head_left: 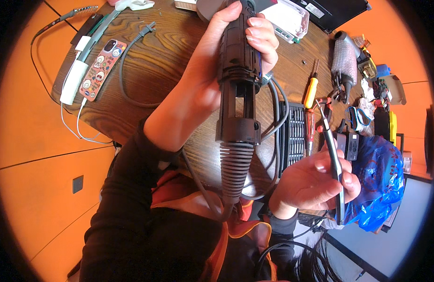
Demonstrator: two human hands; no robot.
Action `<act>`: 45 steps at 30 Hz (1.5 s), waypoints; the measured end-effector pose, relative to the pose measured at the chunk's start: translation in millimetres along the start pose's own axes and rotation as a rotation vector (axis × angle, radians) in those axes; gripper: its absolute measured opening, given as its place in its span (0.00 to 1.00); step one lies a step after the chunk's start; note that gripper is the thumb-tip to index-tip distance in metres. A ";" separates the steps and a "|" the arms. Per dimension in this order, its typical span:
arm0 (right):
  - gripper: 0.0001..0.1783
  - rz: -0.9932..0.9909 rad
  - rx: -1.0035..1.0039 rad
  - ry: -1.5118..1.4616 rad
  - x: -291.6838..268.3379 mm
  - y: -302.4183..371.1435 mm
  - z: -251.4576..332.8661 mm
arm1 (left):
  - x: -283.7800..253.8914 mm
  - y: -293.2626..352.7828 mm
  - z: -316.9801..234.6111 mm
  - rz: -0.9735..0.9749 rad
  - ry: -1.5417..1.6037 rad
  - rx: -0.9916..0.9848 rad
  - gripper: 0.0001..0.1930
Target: The person disassembles a hair dryer by removing the handle cover and using a screwdriver to loosen internal components. They manipulate the power cord and internal parts while inspecting the device, then reassemble the handle cover.
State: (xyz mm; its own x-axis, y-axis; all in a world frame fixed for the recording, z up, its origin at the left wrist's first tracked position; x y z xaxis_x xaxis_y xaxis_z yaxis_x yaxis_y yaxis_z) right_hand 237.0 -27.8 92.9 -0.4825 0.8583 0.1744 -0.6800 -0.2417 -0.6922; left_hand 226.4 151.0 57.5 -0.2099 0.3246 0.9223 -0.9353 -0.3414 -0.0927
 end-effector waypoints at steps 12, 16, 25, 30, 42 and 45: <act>0.12 -0.271 0.096 -0.023 -27.0 -9.4 -9.1 | -3.2 3.6 -19.6 -0.114 -0.791 0.411 0.18; 0.25 -0.328 0.138 -0.316 -41.5 -14.9 -16.5 | 7.4 5.5 -20.4 0.053 -0.904 0.423 0.10; 0.20 -0.139 0.074 -0.350 -34.8 -15.3 -5.3 | 9.9 1.4 -24.2 0.209 -0.892 0.403 0.13; 0.15 -0.342 0.030 -0.229 -39.4 -12.4 -3.2 | 3.1 1.7 -28.3 0.058 -0.854 0.503 0.17; 0.15 -0.301 0.120 -0.198 -32.9 -11.2 -2.7 | 17.8 -2.1 -13.2 0.349 -0.609 0.315 0.21; 0.15 -0.226 0.115 -0.308 -32.3 -13.2 -4.3 | 5.7 -1.5 -25.5 0.120 -0.715 0.504 0.15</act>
State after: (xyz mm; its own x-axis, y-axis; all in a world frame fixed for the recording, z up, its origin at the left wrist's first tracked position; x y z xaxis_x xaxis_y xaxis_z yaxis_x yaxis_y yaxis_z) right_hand 263.9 -50.3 93.4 -0.4446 0.7238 0.5277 -0.8370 -0.1259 -0.5326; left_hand 219.4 175.9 53.4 0.0876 -0.3108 0.9464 -0.6465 -0.7406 -0.1833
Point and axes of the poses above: each hand's wrist, its own y-axis away from the middle knuckle, its own x-axis out of the palm, z = x × y, the point moved 6 cm from there along -y, towards the middle knuckle, and after that the axes turned 10 degrees about x, right-handed, at the moved point
